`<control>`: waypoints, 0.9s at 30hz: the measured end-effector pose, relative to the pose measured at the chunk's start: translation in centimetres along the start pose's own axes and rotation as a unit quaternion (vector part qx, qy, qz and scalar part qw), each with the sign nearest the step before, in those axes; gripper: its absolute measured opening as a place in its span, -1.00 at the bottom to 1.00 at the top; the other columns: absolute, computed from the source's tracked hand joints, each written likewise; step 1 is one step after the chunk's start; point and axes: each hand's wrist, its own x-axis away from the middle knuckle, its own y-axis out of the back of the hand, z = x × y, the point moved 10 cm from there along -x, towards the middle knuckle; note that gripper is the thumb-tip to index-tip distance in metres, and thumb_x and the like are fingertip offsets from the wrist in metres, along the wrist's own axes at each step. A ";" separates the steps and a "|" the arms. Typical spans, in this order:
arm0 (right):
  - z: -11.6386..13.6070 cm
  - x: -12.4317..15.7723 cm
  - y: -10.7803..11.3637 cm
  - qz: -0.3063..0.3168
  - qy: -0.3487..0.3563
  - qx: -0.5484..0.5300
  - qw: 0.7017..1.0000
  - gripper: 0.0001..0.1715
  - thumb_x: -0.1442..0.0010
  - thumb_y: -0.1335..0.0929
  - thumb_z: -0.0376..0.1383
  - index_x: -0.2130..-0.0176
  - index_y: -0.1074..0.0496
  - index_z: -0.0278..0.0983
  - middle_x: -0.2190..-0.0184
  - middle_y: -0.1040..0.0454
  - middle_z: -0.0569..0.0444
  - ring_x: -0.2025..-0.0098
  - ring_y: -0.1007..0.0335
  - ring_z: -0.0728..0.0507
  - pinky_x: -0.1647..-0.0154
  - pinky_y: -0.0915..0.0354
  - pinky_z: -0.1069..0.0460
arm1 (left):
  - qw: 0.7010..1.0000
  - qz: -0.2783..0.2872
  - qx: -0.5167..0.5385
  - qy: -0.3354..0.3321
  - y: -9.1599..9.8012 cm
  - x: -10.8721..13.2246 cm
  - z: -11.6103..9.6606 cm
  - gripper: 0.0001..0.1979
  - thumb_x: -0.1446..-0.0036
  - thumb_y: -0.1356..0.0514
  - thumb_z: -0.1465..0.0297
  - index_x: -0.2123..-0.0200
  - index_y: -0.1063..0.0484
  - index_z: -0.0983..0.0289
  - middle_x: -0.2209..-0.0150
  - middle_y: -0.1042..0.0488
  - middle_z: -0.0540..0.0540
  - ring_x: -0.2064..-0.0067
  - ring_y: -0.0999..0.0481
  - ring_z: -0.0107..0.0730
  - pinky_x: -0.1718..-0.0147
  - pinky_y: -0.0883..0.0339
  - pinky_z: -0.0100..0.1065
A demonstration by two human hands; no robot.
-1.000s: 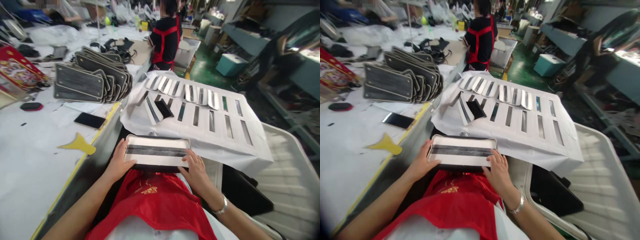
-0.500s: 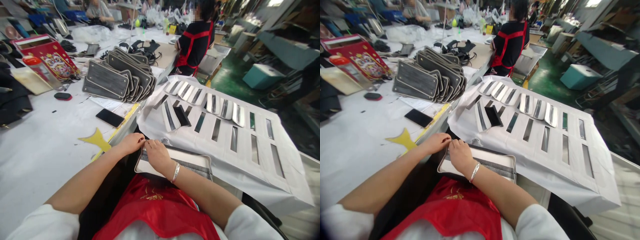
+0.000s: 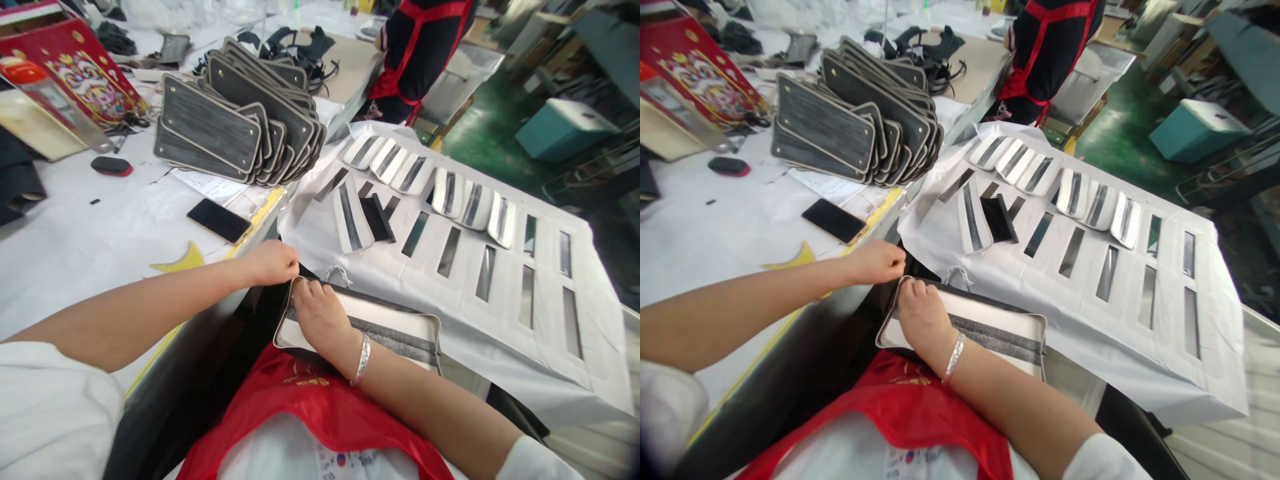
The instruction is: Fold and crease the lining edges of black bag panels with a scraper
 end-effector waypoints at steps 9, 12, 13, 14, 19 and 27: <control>-0.3 0.5 0.2 0.001 -0.034 -0.013 0.999 -0.59 -0.22 -0.19 -0.45 -0.06 -0.29 -0.47 0.15 -0.35 -0.15 0.20 -0.18 -0.23 0.33 -0.17 -0.08 | 0.986 0.060 0.153 -0.015 -3.1 0.2 0.9 -0.63 -0.19 0.03 0.12 0.45 -0.34 0.27 0.44 -0.42 0.03 0.40 -0.38 -0.40 0.43 -0.15 -0.42; -0.6 0.9 0.1 0.005 -0.049 -0.023 0.999 -0.57 -0.23 -0.18 -0.43 -0.08 -0.27 -0.46 0.11 -0.34 -0.16 0.17 -0.17 -0.24 0.30 -0.17 -0.09 | 0.986 0.086 0.117 -0.086 -4.1 0.3 -1.5 -0.71 -0.23 0.05 0.27 0.42 -0.34 0.27 0.36 -0.44 0.08 0.33 -0.42 -0.36 0.33 -0.22 -0.40; -0.6 0.9 0.0 0.007 -0.053 -0.025 0.998 -0.58 -0.23 -0.18 -0.43 -0.08 -0.28 -0.45 0.10 -0.34 -0.16 0.17 -0.17 -0.24 0.30 -0.17 -0.09 | 0.985 0.095 0.099 -0.105 -4.2 0.3 -2.1 -0.73 -0.23 0.05 0.32 0.43 -0.35 0.27 0.36 -0.45 0.09 0.32 -0.43 -0.34 0.30 -0.23 -0.39; -0.7 1.0 0.0 0.008 -0.056 -0.028 0.998 -0.59 -0.23 -0.18 -0.43 -0.07 -0.29 -0.43 0.09 -0.34 -0.16 0.16 -0.16 -0.24 0.29 -0.17 -0.10 | 0.985 0.101 0.079 -0.120 -4.3 0.2 -2.6 -0.76 -0.21 0.03 0.37 0.44 -0.36 0.28 0.36 -0.46 0.11 0.31 -0.44 -0.32 0.29 -0.24 -0.37; -0.7 0.8 -0.1 0.013 -0.058 -0.050 0.997 -0.64 -0.22 -0.18 -0.44 0.01 -0.35 -0.37 0.11 -0.34 -0.13 0.18 -0.16 -0.24 0.31 -0.16 -0.11 | 0.986 0.091 -0.024 -0.140 -3.8 -0.1 -3.3 -0.88 -0.08 -0.09 0.45 0.39 -0.42 0.32 0.33 -0.49 0.22 0.29 -0.48 -0.18 0.33 -0.29 -0.29; -0.8 0.8 -0.3 0.013 -0.054 -0.049 0.997 -0.66 -0.23 -0.19 -0.41 0.03 -0.38 -0.36 0.07 -0.34 -0.13 0.16 -0.18 -0.26 0.29 -0.18 -0.12 | 0.993 0.044 0.081 -0.075 -3.7 0.3 -2.4 -0.80 -0.16 0.01 0.42 0.41 -0.37 0.33 0.34 -0.45 0.21 0.29 -0.47 -0.19 0.27 -0.32 -0.24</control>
